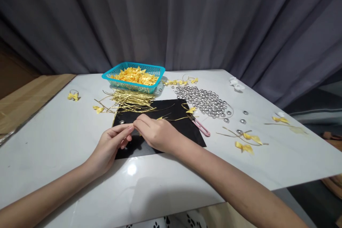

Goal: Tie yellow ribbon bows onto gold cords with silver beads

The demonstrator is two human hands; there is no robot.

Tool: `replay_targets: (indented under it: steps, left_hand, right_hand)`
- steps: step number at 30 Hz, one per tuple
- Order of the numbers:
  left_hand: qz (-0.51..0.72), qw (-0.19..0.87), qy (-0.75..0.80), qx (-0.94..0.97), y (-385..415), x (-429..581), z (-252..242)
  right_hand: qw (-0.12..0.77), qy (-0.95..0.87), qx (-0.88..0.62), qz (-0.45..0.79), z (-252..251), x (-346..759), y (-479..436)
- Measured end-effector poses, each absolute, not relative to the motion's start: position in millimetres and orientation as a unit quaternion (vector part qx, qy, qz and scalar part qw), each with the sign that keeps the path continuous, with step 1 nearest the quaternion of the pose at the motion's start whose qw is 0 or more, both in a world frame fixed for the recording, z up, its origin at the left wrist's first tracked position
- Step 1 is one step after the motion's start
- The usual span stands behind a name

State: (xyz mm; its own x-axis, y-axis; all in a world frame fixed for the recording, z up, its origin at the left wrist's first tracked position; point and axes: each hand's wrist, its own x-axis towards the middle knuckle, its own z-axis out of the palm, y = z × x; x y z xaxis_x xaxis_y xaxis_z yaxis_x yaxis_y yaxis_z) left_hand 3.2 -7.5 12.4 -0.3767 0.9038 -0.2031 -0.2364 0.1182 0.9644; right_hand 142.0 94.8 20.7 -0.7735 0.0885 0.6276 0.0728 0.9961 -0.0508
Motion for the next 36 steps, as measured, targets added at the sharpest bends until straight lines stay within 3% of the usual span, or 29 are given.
replay_targets:
  steps: [7, 14, 20, 29, 36]
  left_hand:
    - [0.564, 0.486, 0.589, 0.313, -3, -2, 10]
    - [0.545, 0.458, 0.606, 0.355, -4, -2, 13]
    - [0.577, 0.444, 0.587, 0.354, -5, -3, 12]
    - [0.611, 0.458, 0.552, 0.336, -6, -1, 10]
    - [0.619, 0.464, 0.553, 0.311, -5, 1, 12]
  right_hand:
    - [0.289, -0.941, -0.071, 0.163, 21, 142, 97]
    - [0.307, -0.879, -0.098, 0.352, 20, 138, 98]
    - [0.173, -0.750, -0.217, 0.600, 28, 136, 95]
    - [0.210, -0.641, -0.223, 0.703, 17, 133, 98]
    - [0.265, -0.637, -0.232, 0.685, 16, 130, 94]
